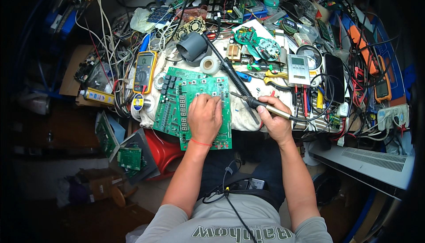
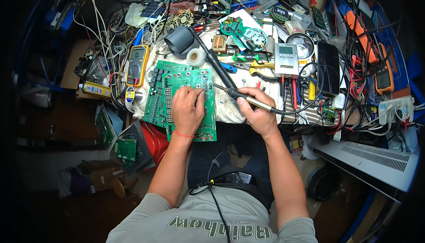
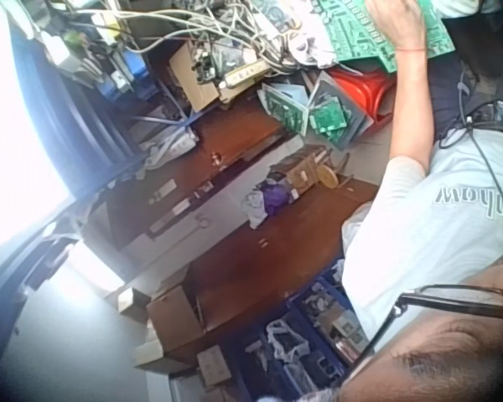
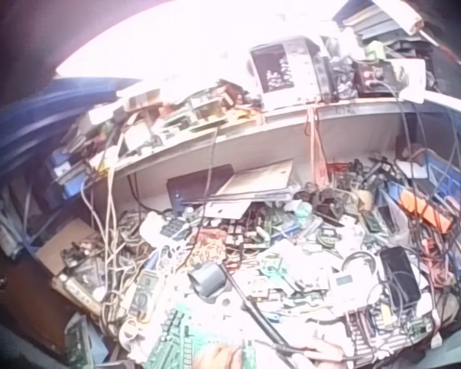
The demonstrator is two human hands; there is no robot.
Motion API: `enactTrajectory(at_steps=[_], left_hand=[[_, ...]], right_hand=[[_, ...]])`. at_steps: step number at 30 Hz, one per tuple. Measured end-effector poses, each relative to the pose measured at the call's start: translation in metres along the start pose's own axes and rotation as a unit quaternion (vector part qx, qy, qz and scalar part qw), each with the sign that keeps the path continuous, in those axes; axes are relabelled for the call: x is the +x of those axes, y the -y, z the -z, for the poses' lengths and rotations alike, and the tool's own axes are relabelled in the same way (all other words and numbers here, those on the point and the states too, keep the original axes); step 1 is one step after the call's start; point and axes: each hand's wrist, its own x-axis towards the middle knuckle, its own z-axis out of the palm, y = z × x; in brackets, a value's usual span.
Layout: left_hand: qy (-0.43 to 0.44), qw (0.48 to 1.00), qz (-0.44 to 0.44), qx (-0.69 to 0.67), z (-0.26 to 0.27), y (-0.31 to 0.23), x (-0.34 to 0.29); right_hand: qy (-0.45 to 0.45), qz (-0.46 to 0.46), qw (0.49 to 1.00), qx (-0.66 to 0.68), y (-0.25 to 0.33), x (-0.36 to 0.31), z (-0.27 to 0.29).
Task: The person retrieves a small component from a shelf, then strips and prepares a red wire. They insert the component into a green circuit board and solder it in place using a soldering iron and solder wire.
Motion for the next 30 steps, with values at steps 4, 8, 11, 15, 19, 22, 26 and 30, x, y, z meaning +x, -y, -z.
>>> enactTrajectory(at_steps=[4,8,11,15,19,22,26,30], left_hand=[[0.017,1.0,0.009,0.004,-0.001,0.001,0.001],[0.021,1.0,0.011,0.002,-0.001,0.002,0.001],[0.018,1.0,0.011,0.0,-0.002,0.003,0.0],[0.017,1.0,0.021,-0.011,-0.002,0.004,0.001],[0.012,0.996,0.058,-0.063,-0.002,0.004,0.009],[0.05,0.994,0.062,-0.075,-0.005,0.003,0.016],[0.104,0.994,0.004,-0.032,-0.009,0.009,0.025],[0.124,0.992,0.007,-0.032,-0.01,0.011,0.028]], right_hand=[[-0.01,0.011,1.0,0.006,0.005,0.0,-0.002],[-0.006,0.034,0.999,-0.004,0.018,0.001,-0.005],[-0.002,0.113,0.992,-0.056,0.03,0.003,-0.006],[-0.021,0.176,0.98,-0.086,0.041,0.005,-0.012],[-0.045,0.081,0.993,-0.077,0.043,0.002,-0.012],[-0.084,0.002,0.996,-0.001,0.04,0.0,-0.013],[-0.107,-0.031,0.992,0.053,0.035,-0.004,-0.009],[-0.11,-0.042,0.991,0.059,0.034,-0.007,-0.004]])
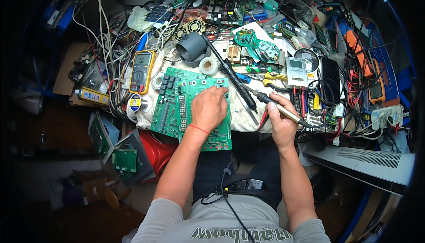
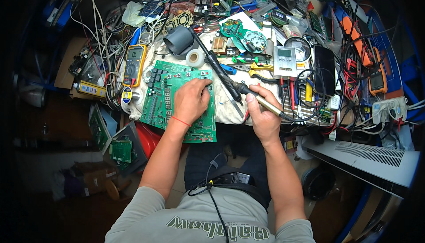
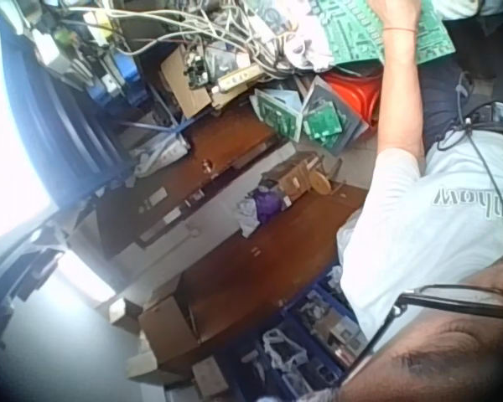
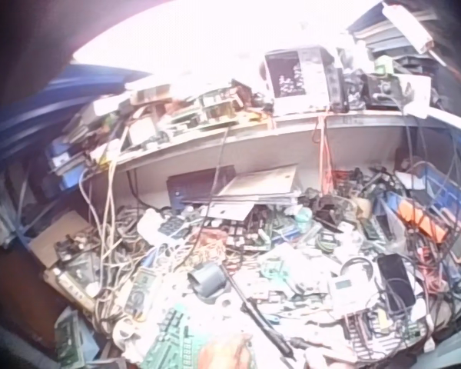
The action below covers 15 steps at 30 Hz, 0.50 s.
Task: The person retrieves a small component from a shelf, then strips and prepares a red wire. They insert the component into a green circuit board and solder it in place using a soldering iron and solder wire.
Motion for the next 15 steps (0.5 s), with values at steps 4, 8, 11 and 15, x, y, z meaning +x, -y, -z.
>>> enactTrajectory(at_steps=[4,8,11,15], left_hand=[[0.011,1.0,0.007,-0.001,0.002,-0.001,0.001],[0.029,0.999,0.027,0.002,0.004,-0.005,0.005],[0.068,0.995,0.073,-0.006,0.008,-0.007,0.009],[0.113,0.988,0.108,-0.018,0.014,-0.008,0.014]], right_hand=[[-0.002,-0.005,1.0,-0.008,-0.001,-0.001,0.002],[-0.001,-0.013,1.0,-0.005,-0.002,-0.002,0.004],[-0.006,-0.016,1.0,0.006,-0.005,-0.003,0.004],[-0.009,-0.026,0.999,0.018,-0.008,-0.004,0.006]])
